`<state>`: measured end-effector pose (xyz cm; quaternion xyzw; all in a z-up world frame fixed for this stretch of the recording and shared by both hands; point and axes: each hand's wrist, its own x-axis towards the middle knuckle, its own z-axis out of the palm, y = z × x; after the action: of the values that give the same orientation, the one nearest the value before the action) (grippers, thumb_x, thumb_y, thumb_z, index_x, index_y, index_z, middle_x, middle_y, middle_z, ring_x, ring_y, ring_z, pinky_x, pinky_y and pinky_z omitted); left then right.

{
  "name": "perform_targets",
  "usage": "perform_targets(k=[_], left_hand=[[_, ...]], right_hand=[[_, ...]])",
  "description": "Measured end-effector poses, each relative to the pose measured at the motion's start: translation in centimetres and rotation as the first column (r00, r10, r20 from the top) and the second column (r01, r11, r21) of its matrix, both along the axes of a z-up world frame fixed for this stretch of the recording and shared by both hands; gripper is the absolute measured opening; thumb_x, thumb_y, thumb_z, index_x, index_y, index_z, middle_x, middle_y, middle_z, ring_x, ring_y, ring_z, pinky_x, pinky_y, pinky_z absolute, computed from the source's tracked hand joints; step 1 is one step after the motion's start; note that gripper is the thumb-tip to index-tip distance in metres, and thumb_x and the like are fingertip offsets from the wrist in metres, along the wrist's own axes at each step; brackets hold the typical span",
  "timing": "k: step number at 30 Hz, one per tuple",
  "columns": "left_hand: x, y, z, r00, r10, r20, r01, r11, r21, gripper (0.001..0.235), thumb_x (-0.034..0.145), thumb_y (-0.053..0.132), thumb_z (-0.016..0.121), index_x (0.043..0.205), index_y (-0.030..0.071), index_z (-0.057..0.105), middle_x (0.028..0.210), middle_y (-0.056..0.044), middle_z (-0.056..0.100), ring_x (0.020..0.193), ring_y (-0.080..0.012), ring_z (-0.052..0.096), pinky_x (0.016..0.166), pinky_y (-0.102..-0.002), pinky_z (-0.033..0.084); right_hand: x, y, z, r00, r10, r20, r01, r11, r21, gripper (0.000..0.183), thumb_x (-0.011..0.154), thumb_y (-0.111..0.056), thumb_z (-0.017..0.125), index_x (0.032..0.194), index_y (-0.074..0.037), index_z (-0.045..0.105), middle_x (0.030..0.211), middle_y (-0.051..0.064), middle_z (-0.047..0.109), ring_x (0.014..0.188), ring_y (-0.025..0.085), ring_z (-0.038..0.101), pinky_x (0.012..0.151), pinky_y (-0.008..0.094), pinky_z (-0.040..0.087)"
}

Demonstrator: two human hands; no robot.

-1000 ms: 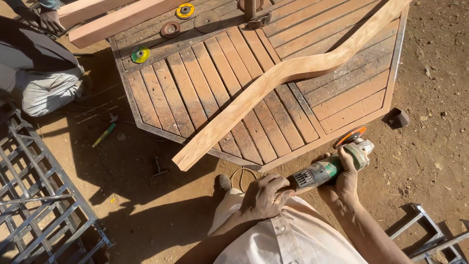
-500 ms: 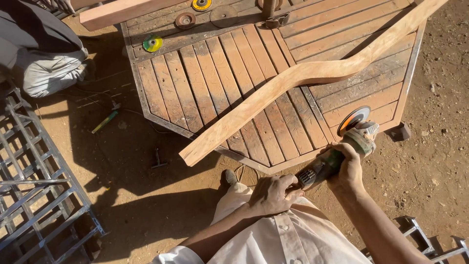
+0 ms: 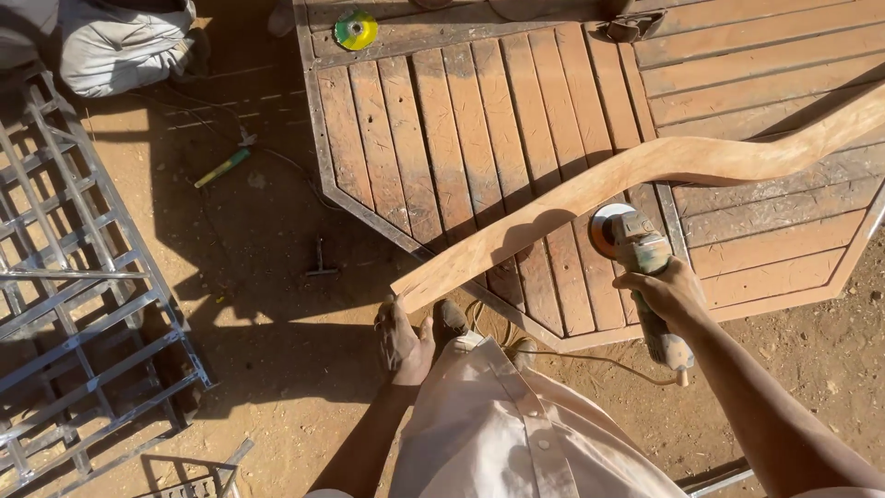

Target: Sanding wooden planks using an angle grinder with a sanding disc

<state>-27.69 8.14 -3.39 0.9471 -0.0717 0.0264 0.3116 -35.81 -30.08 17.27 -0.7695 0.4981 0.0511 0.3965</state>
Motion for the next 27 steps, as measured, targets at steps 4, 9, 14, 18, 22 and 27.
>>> perform_targets(k=[4,9,14,18,22,27], left_hand=[[5.5,0.9,9.7,0.82,-0.064,-0.569,-0.007,0.993,-0.121,0.081,0.1,0.01,0.062,0.165,0.013,0.014,0.168,-0.022,0.024,0.154,-0.0361,0.024,0.128,-0.054,0.018],[6.5,4.8,-2.5,0.869,-0.366,-0.333,0.282,0.919,-0.275,0.096,0.075,0.007,0.086,0.158,0.01,0.039,0.155,-0.02,0.047,0.145,-0.0396,0.042,0.123,-0.051,0.03],[7.4,4.7,2.5,0.788,-0.244,-0.565,0.069,0.947,-0.313,0.105,0.075,-0.017,0.07,0.159,0.037,0.038,0.161,-0.007,0.045,0.151,-0.0311,0.036,0.128,-0.052,0.022],[8.0,6.3,2.3,0.756,-0.374,-0.537,0.053,0.853,-0.519,0.107,0.069,-0.021,0.045,0.159,0.038,0.037,0.164,-0.006,0.039,0.154,-0.028,0.029,0.124,-0.048,0.027],[8.0,7.2,0.9,0.735,-0.295,-0.61,-0.261,0.708,-0.656,0.09,0.073,-0.014,0.041,0.154,0.025,0.047,0.158,-0.021,0.045,0.148,-0.0435,0.035,0.107,-0.057,0.049],[8.6,8.2,-5.1,0.608,-0.212,-0.765,-0.63,0.459,-0.627,0.075,0.074,0.009,0.054,0.148,0.01,0.052,0.138,-0.021,0.057,0.108,-0.0215,0.046,0.098,-0.045,0.057]], right_hand=[[3.5,2.6,-2.3,0.968,0.151,-0.199,-0.166,0.984,-0.06,0.071,0.06,-0.043,0.087,0.11,0.003,0.068,0.098,0.029,0.072,0.101,0.047,0.069,0.084,0.052,0.052],[6.8,8.8,-4.0,0.892,0.313,-0.325,-0.323,0.946,0.025,0.072,0.065,-0.046,0.085,0.119,-0.003,0.064,0.112,0.027,0.072,0.113,0.044,0.068,0.092,0.054,0.054],[-0.4,11.4,-31.8,0.579,0.737,-0.35,-0.771,0.634,0.06,0.074,0.068,-0.057,0.078,0.124,-0.02,0.047,0.097,0.017,0.073,0.099,0.037,0.074,0.084,0.049,0.059],[8.3,19.3,1.3,0.305,0.87,-0.387,-0.944,0.33,-0.003,0.062,0.097,-0.012,0.05,0.156,-0.011,0.029,0.115,0.018,0.073,0.108,0.029,0.073,0.09,0.04,0.06],[9.3,13.3,-0.6,0.622,0.669,-0.406,-0.727,0.686,0.016,0.067,0.08,-0.026,0.062,0.141,-0.011,0.041,0.119,0.022,0.071,0.111,0.035,0.071,0.091,0.046,0.057],[7.3,3.3,-5.9,0.87,0.243,-0.429,-0.326,0.936,-0.131,0.076,0.052,-0.055,0.083,0.114,-0.016,0.065,0.103,0.019,0.074,0.103,0.039,0.072,0.081,0.05,0.056]])
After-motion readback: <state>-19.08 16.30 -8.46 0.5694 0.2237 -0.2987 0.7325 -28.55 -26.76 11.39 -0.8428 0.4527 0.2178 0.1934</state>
